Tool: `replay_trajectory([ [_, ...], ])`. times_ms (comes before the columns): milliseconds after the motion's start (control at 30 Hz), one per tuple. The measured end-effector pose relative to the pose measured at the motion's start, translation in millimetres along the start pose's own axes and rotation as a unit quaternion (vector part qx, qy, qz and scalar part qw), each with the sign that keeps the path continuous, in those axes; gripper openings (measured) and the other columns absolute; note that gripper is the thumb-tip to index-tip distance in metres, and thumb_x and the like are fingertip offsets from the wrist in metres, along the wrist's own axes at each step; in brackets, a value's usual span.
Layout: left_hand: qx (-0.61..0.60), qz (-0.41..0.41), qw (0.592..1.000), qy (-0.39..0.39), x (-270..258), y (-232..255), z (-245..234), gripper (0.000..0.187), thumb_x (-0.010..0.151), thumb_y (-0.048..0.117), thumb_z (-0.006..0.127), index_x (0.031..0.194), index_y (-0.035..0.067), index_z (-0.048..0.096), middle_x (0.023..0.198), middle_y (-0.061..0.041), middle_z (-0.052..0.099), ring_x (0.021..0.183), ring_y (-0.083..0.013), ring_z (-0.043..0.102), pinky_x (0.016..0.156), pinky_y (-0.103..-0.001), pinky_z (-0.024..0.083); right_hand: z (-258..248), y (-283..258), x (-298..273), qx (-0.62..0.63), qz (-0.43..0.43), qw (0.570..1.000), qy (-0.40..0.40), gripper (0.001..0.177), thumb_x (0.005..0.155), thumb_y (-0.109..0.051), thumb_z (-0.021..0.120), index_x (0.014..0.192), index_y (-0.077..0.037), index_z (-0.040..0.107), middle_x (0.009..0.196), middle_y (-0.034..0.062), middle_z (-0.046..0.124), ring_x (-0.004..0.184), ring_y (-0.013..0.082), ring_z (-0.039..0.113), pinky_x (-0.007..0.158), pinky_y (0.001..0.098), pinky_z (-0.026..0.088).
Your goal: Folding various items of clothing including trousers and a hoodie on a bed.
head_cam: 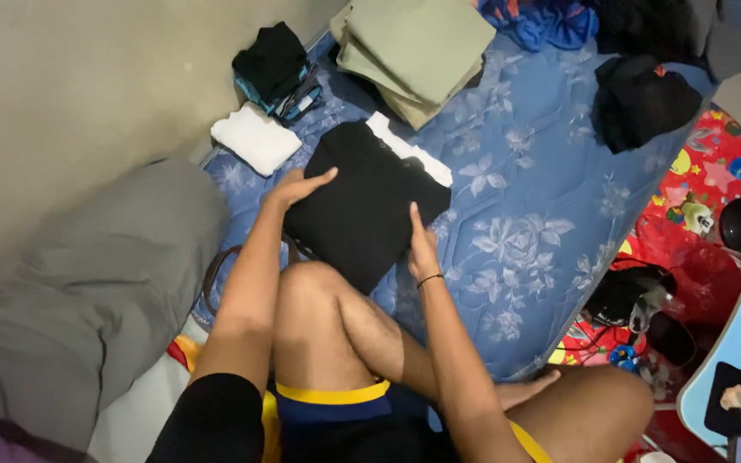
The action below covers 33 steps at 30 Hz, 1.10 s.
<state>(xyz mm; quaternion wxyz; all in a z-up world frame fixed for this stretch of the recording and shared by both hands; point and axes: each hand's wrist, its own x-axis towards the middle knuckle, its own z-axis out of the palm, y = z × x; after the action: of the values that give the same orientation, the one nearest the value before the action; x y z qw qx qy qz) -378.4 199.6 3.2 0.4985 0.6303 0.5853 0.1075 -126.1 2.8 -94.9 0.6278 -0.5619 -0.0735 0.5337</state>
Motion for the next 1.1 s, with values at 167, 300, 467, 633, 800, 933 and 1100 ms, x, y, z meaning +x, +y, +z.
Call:
replay_trajectory([
  [167,0.014,0.087,0.996,-0.028,-6,1,-2,0.076,0.085,0.063,0.071,0.124,-0.003,0.070,0.116,-0.018,0.075,0.107,-0.0282,0.072,0.093,-0.039,0.055,19,-27,-18,0.039,0.030,0.995,-0.086,0.078,0.087,-0.051,0.073,0.129,0.014,0.060,0.127,0.0158,0.069,0.114,0.0213,0.068,0.101,0.0344,0.052],
  [300,0.065,0.127,0.989,0.043,-7,11,-20,0.072,0.085,0.060,0.071,0.121,-0.003,0.070,0.106,-0.019,0.076,0.098,-0.0292,0.074,0.088,-0.040,0.056,26,0,7,-0.013,0.042,0.998,-0.042,0.082,0.095,-0.052,0.074,0.135,0.018,0.058,0.138,0.0284,0.059,0.119,0.0294,0.042,0.101,0.0516,0.037],
  [467,0.119,0.091,0.977,0.155,6,-10,-32,0.074,0.087,0.066,0.072,0.114,-0.003,0.073,0.105,-0.022,0.075,0.100,-0.0329,0.072,0.089,-0.044,0.054,48,-2,-2,-0.056,-0.101,0.992,-0.042,0.095,0.088,-0.057,0.074,0.151,0.006,0.040,0.144,0.0115,0.058,0.129,0.0204,0.055,0.109,0.0326,0.042],
  [633,0.144,0.064,0.970,0.186,-33,-7,-25,0.080,0.088,0.072,0.065,0.118,-0.002,0.073,0.113,-0.026,0.073,0.111,-0.0382,0.069,0.095,-0.045,0.052,40,-22,-31,-0.109,0.002,0.990,-0.084,0.090,0.086,-0.063,0.068,0.148,0.000,0.050,0.136,0.0115,0.064,0.118,0.0223,0.060,0.099,0.0385,0.048],
  [800,0.106,0.000,0.977,0.183,-51,-50,-32,0.085,0.088,0.074,0.063,0.129,0.000,0.068,0.118,-0.024,0.070,0.114,-0.0386,0.066,0.094,-0.048,0.051,42,-10,-55,-0.139,0.126,0.971,-0.151,0.082,0.084,-0.069,0.060,0.142,-0.011,0.055,0.118,0.0064,0.066,0.103,0.0239,0.062,0.091,0.0483,0.054],
  [933,-0.070,-0.045,0.982,0.167,-50,-105,-30,0.085,0.087,0.071,0.069,0.127,-0.004,0.065,0.116,-0.020,0.070,0.108,-0.0372,0.067,0.092,-0.049,0.053,39,27,-57,-0.126,0.125,0.973,-0.151,0.080,0.091,-0.073,0.059,0.137,-0.007,0.059,0.108,0.0079,0.064,0.093,0.0229,0.061,0.084,0.0479,0.054],
  [1100,-0.030,-0.028,0.973,0.229,-60,-131,-23,0.067,0.097,0.059,0.072,0.118,-0.004,0.070,0.110,-0.025,0.072,0.102,-0.0401,0.068,0.094,-0.052,0.054,17,36,-87,-0.154,0.134,0.967,-0.152,0.072,0.091,-0.071,0.056,0.132,-0.013,0.057,0.114,0.0059,0.066,0.094,0.0189,0.065,0.081,0.0426,0.053],
])
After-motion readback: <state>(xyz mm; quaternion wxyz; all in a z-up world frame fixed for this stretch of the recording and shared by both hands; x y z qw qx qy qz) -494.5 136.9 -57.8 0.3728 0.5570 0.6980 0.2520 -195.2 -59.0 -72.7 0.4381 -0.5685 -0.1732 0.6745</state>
